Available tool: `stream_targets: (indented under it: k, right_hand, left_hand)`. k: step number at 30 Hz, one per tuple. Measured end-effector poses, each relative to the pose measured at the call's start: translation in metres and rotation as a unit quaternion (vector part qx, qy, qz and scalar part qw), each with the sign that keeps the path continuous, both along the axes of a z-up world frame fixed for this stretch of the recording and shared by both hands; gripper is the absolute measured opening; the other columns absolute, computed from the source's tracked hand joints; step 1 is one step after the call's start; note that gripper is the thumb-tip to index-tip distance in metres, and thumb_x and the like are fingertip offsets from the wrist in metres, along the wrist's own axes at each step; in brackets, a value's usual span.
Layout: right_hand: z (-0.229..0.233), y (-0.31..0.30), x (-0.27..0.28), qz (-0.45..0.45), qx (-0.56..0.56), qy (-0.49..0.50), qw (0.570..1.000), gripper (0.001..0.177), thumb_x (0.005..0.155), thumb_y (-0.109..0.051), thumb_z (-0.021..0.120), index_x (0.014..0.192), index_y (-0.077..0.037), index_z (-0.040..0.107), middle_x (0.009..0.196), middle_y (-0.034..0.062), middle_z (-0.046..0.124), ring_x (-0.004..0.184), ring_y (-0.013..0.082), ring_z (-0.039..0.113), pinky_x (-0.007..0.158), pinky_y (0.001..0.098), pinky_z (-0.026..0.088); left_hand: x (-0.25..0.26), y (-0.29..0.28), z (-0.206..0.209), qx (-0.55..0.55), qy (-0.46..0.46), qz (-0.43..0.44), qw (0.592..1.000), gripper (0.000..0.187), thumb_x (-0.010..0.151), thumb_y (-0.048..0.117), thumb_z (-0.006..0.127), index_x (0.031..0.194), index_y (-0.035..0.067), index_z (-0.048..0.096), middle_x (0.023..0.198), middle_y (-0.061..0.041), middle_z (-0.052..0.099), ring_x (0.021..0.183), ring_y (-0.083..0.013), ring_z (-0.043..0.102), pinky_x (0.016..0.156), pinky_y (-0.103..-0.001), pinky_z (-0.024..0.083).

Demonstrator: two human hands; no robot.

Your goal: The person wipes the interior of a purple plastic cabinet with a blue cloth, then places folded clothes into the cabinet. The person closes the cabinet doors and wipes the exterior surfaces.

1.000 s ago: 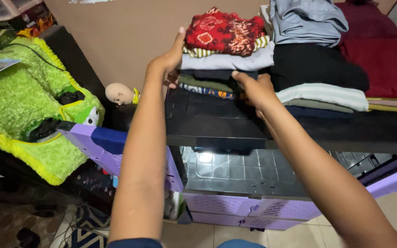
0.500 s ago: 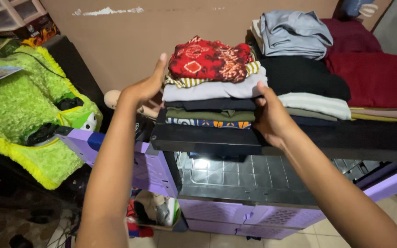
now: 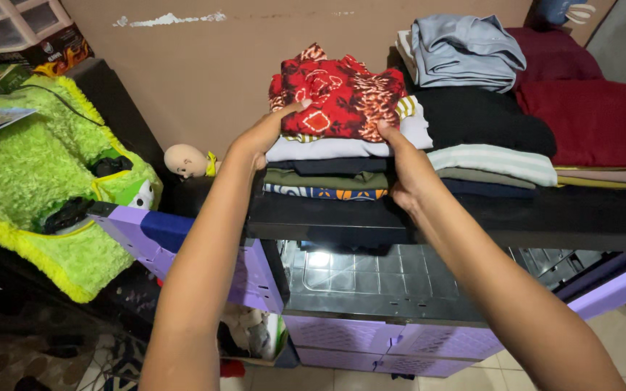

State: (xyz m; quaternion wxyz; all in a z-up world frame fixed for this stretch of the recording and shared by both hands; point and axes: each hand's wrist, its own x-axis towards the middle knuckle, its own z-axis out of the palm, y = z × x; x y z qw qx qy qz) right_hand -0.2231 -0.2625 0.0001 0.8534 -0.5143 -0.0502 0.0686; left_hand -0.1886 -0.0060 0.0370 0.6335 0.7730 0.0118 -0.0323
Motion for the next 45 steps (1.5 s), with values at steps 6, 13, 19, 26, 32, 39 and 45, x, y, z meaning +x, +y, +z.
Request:
stream_targets:
  k: [6, 13, 19, 26, 32, 39, 45]
  right_hand:
    - [0.007, -0.006, -0.046, 0.024, 0.053, -0.07, 0.996, 0.056, 0.087, -0.024, 0.074, 0.137, -0.007, 0.057, 0.132, 0.0089, 0.066, 0.12, 0.0261, 0.064, 0.096, 0.0489, 0.058]
    - [0.002, -0.042, -0.139, 0.074, 0.07, -0.118, 0.988, 0.059, 0.092, -0.012, 0.068, 0.147, -0.005, 0.047, 0.136, 0.0091, 0.064, 0.122, 0.0235, 0.064, 0.099, 0.0413, 0.056]
    - [-0.056, -0.096, -0.208, 0.084, 0.091, -0.139, 0.983, 0.057, 0.092, -0.003, 0.068, 0.145, -0.003, 0.047, 0.134, 0.0088, 0.062, 0.122, 0.0216, 0.063, 0.104, 0.0395, 0.052]
    - [-0.133, -0.162, -0.257, 0.11, 0.05, -0.056, 0.991, 0.048, 0.093, -0.004, 0.068, 0.138, 0.001, 0.055, 0.129, 0.0112, 0.066, 0.119, 0.0231, 0.065, 0.103, 0.0383, 0.052]
    - [-0.18, -0.195, -0.26, 0.117, 0.051, -0.008, 0.992, 0.056, 0.087, -0.004, 0.07, 0.141, -0.003, 0.052, 0.129, 0.0096, 0.066, 0.117, 0.0233, 0.066, 0.097, 0.0403, 0.055]
    - [-0.267, -0.235, -0.216, 0.07, 0.044, 0.02, 0.996, 0.056, 0.087, -0.002, 0.07, 0.14, -0.002, 0.053, 0.129, 0.0105, 0.066, 0.117, 0.0238, 0.065, 0.098, 0.0405, 0.053]
    - [-0.332, -0.252, -0.146, -0.026, 0.054, 0.008, 0.998, 0.055, 0.087, 0.004, 0.072, 0.139, 0.004, 0.054, 0.133, 0.0118, 0.065, 0.124, 0.0258, 0.062, 0.108, 0.0408, 0.049]
  left_hand:
    - [-0.066, -0.007, 0.003, -0.079, -0.134, 0.04, 0.987, 0.089, 0.079, 0.053, 0.075, 0.148, 0.003, 0.048, 0.142, -0.013, 0.064, 0.131, -0.0261, 0.061, 0.111, -0.039, 0.045]
    - [-0.186, -0.043, -0.005, -0.168, -0.249, 0.005, 0.954, 0.077, 0.091, 0.033, 0.074, 0.152, 0.0, 0.042, 0.146, -0.015, 0.06, 0.133, -0.0238, 0.058, 0.115, -0.039, 0.045]
    - [-0.289, -0.104, -0.039, -0.15, -0.258, 0.087, 0.951, 0.081, 0.088, 0.019, 0.076, 0.154, 0.001, 0.033, 0.147, -0.015, 0.056, 0.133, -0.0238, 0.056, 0.116, -0.039, 0.044]
    - [-0.365, -0.172, -0.109, -0.175, -0.259, 0.129, 0.941, 0.095, 0.082, 0.011, 0.078, 0.157, 0.004, 0.021, 0.143, -0.014, 0.053, 0.13, -0.0222, 0.057, 0.114, -0.04, 0.045]
    - [-0.367, -0.212, -0.188, -0.153, -0.23, 0.167, 0.947, 0.085, 0.081, 0.01, 0.08, 0.149, 0.001, 0.029, 0.136, -0.015, 0.059, 0.122, -0.0223, 0.063, 0.108, -0.039, 0.049]
    - [-0.308, -0.244, -0.265, -0.187, -0.209, 0.131, 0.951, 0.082, 0.081, 0.008, 0.081, 0.144, 0.001, 0.029, 0.131, -0.016, 0.06, 0.117, -0.0232, 0.065, 0.102, -0.038, 0.053]
    - [-0.212, -0.252, -0.316, -0.152, -0.196, 0.087, 0.965, 0.088, 0.078, 0.011, 0.085, 0.145, 0.004, 0.029, 0.134, -0.015, 0.06, 0.121, -0.024, 0.062, 0.103, -0.037, 0.052]
